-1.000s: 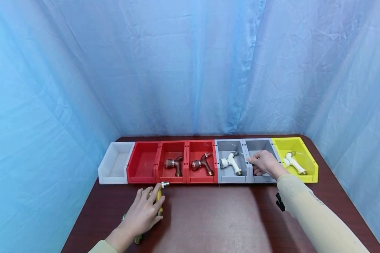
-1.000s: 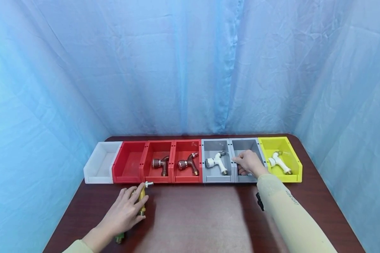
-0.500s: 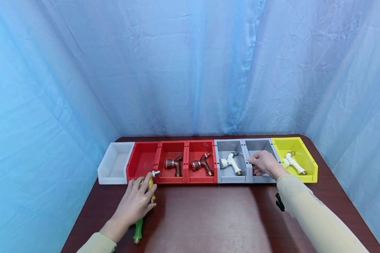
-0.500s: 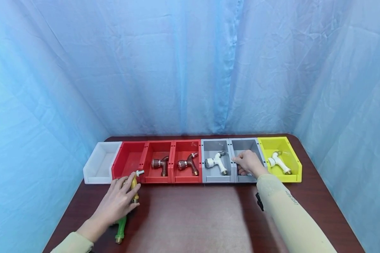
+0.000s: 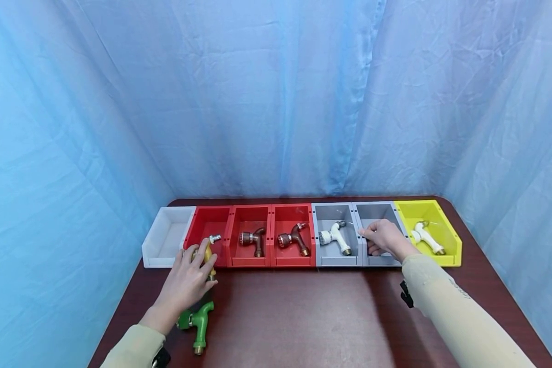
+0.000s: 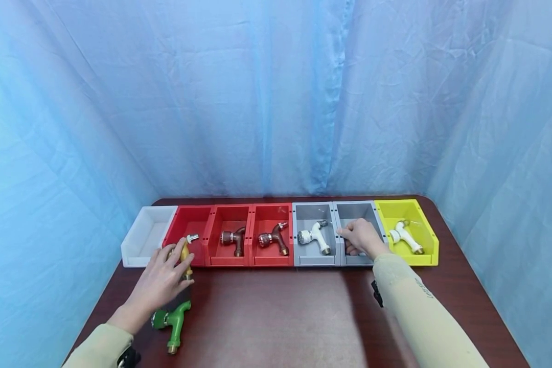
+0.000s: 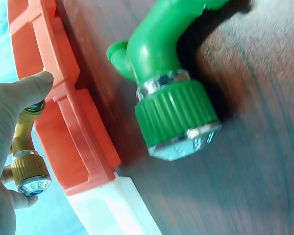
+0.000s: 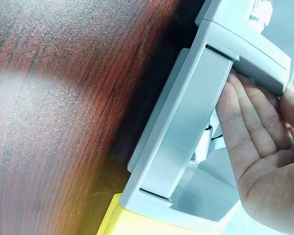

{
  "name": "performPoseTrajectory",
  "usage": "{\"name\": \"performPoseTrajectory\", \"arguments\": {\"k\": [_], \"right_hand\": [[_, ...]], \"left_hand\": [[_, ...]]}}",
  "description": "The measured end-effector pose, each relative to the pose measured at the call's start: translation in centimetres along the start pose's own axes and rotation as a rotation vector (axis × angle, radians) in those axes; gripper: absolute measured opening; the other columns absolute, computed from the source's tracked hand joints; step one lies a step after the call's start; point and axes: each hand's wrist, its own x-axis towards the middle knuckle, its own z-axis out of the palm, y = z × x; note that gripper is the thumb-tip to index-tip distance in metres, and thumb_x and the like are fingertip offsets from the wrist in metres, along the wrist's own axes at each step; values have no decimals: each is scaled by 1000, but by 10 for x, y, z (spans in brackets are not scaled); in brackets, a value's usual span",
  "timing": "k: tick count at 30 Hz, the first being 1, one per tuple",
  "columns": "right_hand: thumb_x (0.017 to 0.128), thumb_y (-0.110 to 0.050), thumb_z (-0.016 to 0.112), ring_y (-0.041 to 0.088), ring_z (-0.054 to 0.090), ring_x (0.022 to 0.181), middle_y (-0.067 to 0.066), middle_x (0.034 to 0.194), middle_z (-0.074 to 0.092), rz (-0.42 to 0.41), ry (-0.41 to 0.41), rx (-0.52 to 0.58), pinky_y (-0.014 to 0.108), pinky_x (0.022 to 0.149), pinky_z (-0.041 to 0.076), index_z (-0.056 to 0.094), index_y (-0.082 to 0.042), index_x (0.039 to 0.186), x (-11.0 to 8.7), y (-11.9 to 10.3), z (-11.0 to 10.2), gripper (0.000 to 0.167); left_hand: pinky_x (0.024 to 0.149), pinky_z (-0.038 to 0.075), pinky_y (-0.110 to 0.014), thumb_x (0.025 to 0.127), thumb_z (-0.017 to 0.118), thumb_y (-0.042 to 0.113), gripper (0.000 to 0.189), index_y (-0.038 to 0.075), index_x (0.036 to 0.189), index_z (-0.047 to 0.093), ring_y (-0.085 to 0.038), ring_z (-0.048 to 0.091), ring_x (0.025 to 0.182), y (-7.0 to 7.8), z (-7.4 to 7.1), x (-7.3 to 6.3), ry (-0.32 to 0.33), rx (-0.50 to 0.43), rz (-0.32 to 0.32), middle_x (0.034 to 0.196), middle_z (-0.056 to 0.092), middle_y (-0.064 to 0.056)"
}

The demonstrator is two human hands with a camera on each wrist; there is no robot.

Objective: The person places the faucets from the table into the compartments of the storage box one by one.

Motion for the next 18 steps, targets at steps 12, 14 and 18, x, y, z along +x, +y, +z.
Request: {"name": "performPoseTrajectory", "arguments": {"k": [12,14,18], "right_hand": [[106,-24,58,20,69,66,12,76,68,-13,9,10,38,64,63,65,0,83,-3,-1,1,34],[106,-24,58,20,70,66,12,76,68,-17,10,10,38,64,63,65,1,83,-4,-1,1,34],[106,-25,59,20,70,66,12,76,68,-20,13,11,38,64,63,65,1,84,-4,-1,1,34]], "left_hand": [[106,43,-66,66,97,37,83,10,138,65,-46,46,132,-19,3,10,-7,3,-16,156,40,-24],[106,43,-66,67,96,37,82,10,138,65,-46,46,132,-21,4,11,-12,5,-24,156,40,-25],[106,42,-66,69,95,37,82,10,139,64,-45,44,133,-24,6,14,-23,12,-33,157,39,-25]]}}
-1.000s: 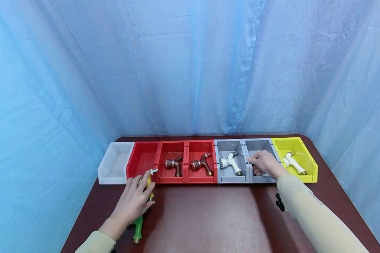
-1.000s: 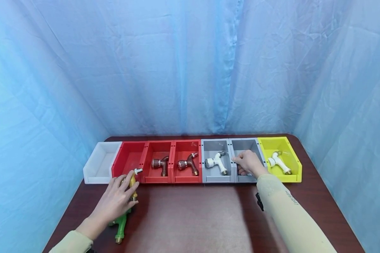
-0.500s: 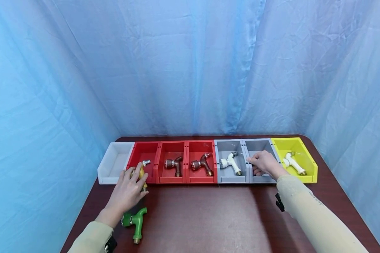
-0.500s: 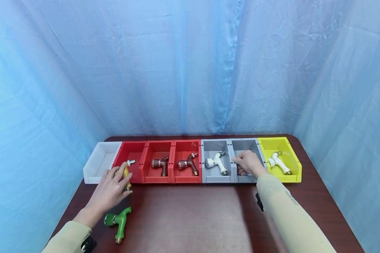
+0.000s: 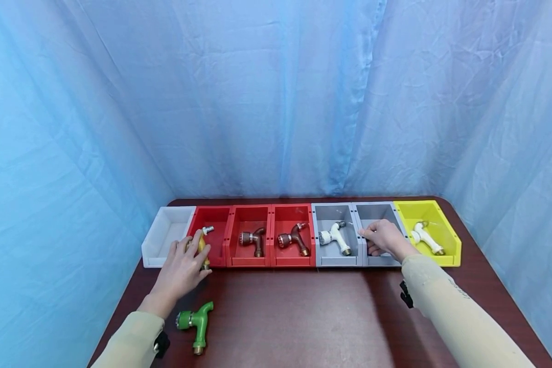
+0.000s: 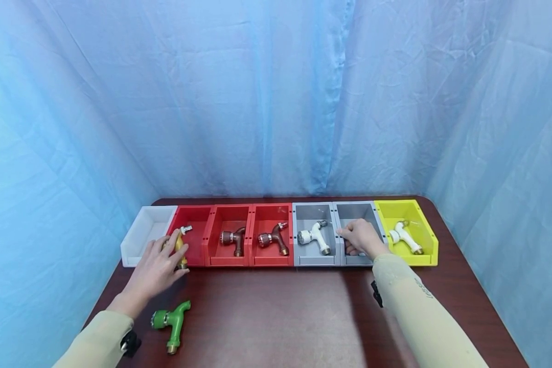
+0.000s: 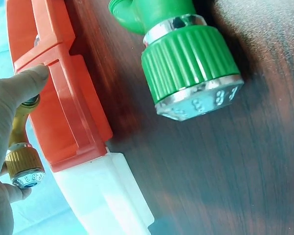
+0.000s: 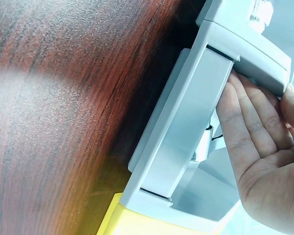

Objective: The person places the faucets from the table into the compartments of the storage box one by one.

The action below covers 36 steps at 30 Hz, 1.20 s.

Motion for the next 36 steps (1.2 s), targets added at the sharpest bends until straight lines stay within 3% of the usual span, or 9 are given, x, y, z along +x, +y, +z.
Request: {"name": "performPoseTrajectory", "arguments": {"k": [11,26,36], "right_hand": [[106,-25,59,19,70,65,11,74,68,-4,3,11,37,63,63,65,-1,80,0,2,1,35],[106,-24,58,21,70,67,13,76,68,20,-8,42,39,64,63,65,1,87,3,2,-1,32],[107,-24,56,22,70,68,15,79,68,16,-9,30,40,66,63,65,0,86,3,2,-1,33]], "left_hand": [[105,43,-66,70,94,39,80,10,138,64,-46,45,132,-7,7,16,-8,-3,-1,156,40,-25],[111,38,-66,74,91,41,82,11,144,60,-45,40,137,-11,9,36,-91,-8,-37,160,34,-24],[111,38,-67,76,90,40,81,11,145,59,-45,39,139,-11,9,46,-111,-35,-53,160,33,-23]]}}
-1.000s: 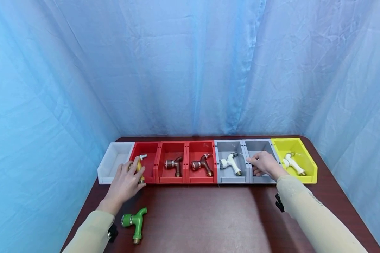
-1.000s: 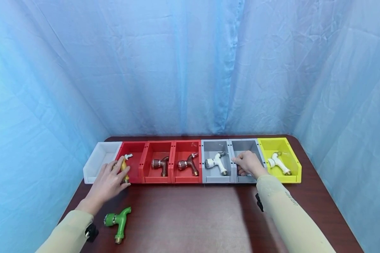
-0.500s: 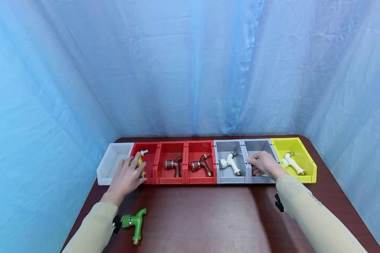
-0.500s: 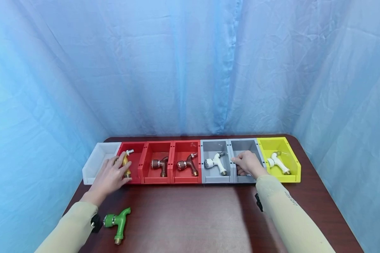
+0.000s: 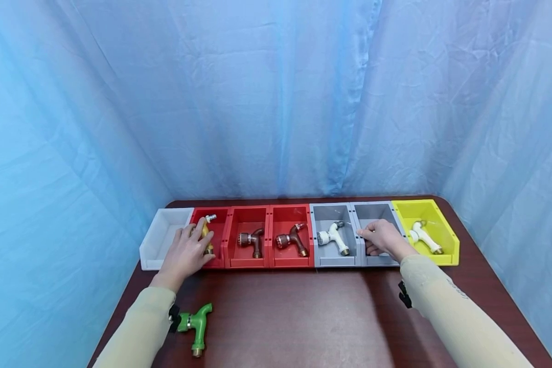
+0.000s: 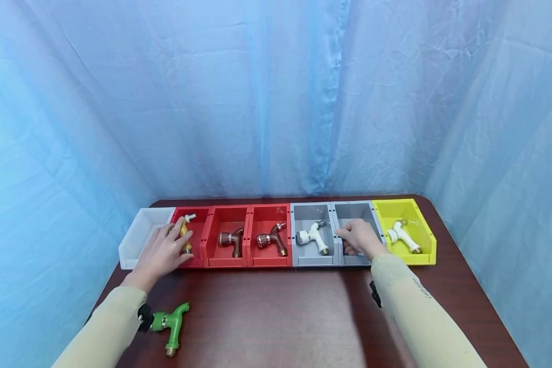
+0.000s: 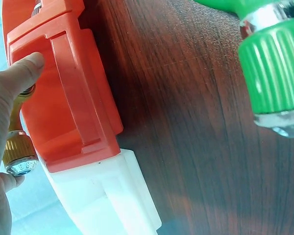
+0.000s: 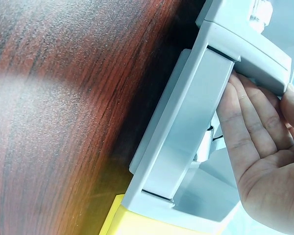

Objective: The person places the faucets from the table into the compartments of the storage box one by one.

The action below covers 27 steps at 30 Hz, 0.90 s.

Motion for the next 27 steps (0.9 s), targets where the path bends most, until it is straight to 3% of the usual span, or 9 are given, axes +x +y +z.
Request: {"name": "performPoseTrajectory", "arguments": {"k": [9,27], "right_hand": [[106,-25,57,22,70,68,13,77,67,-3,-1,-10,39,65,63,65,-1,85,0,1,-1,33],[107,-26,57,20,70,68,12,77,67,-2,3,-6,38,66,63,65,0,86,1,2,0,34]], "left_hand": [[113,35,-68,78,88,41,82,12,147,56,-46,36,142,1,1,5,-46,-34,-23,162,31,-23],[113,35,-67,79,87,41,80,13,148,56,-46,35,142,-2,4,10,-52,-28,-11,162,31,-22]]}}
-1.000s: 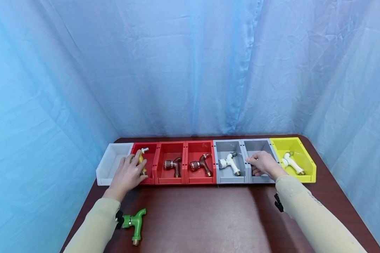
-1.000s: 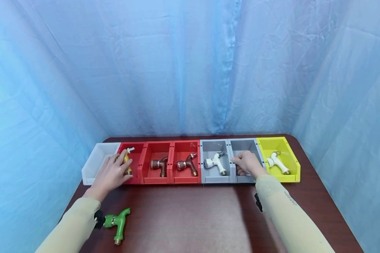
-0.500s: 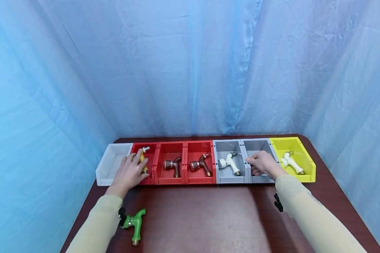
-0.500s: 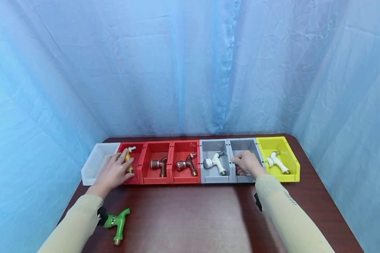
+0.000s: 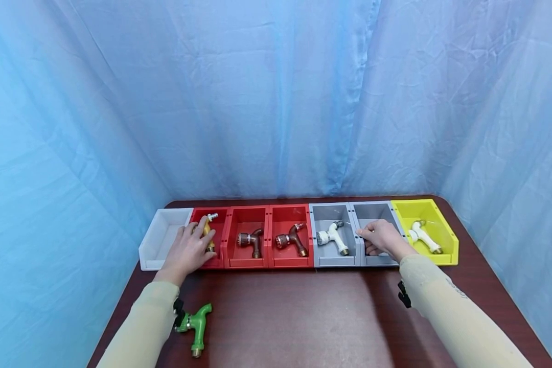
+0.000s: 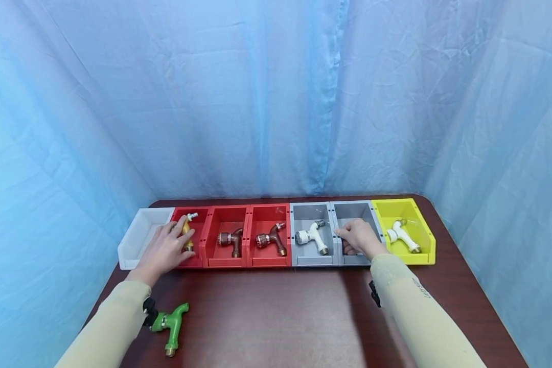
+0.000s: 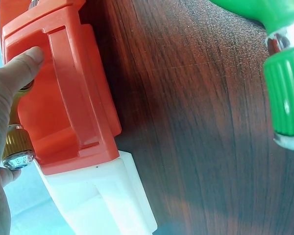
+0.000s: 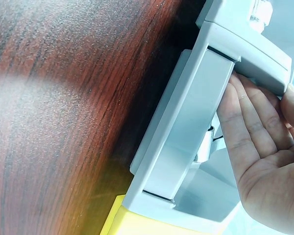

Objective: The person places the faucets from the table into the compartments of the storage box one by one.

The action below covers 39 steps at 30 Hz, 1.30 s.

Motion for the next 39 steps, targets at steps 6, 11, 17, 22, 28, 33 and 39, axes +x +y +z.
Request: {"name": "performPoseTrajectory", "arguments": {"k": [6,11,17,22,28,33,39], "right_hand": [[106,-26,57,20,70,69,12,78,67,-8,-6,10,37,65,63,65,0,86,-1,0,0,34],[106,-26,58,21,70,69,12,77,67,-7,-6,11,37,65,63,65,0,85,-1,1,-1,35],[106,-25,58,20,70,68,12,77,67,-9,-2,4,37,64,63,65,1,86,-1,2,0,34],[106,-25,58,20,69,67,12,76,66,-9,6,1,37,64,62,64,0,84,-2,1,1,34],[106,-25,59,20,69,67,11,74,65,-9,8,0,37,64,62,63,-1,82,-3,-1,1,34],[106,-25,59,20,69,67,11,74,65,-14,6,-2,38,65,63,63,-1,81,-3,-2,1,34],[105,-26,59,21,69,68,10,74,64,-3,2,-6,38,67,63,63,-2,80,-3,-2,0,35]], "left_hand": [[114,34,-68,79,88,40,81,14,148,55,-45,35,142,1,0,3,-9,-2,5,163,30,-21],[114,32,-68,78,88,39,82,14,149,55,-45,34,142,1,-2,4,-23,-8,14,163,30,-22],[115,32,-68,80,86,40,80,13,148,55,-45,34,142,1,-4,5,-40,-5,20,163,29,-22],[115,32,-68,81,86,39,79,13,148,55,-45,34,141,1,-4,6,-52,-8,23,163,29,-22],[114,31,-69,80,87,39,79,14,148,55,-46,35,141,-1,-2,8,-62,-4,22,163,30,-22],[115,32,-68,79,88,40,81,15,149,55,-45,35,142,-1,0,9,-72,-6,19,163,31,-21],[113,35,-67,77,89,40,82,15,148,56,-44,37,141,-1,2,12,-70,-6,31,162,33,-21]]}}
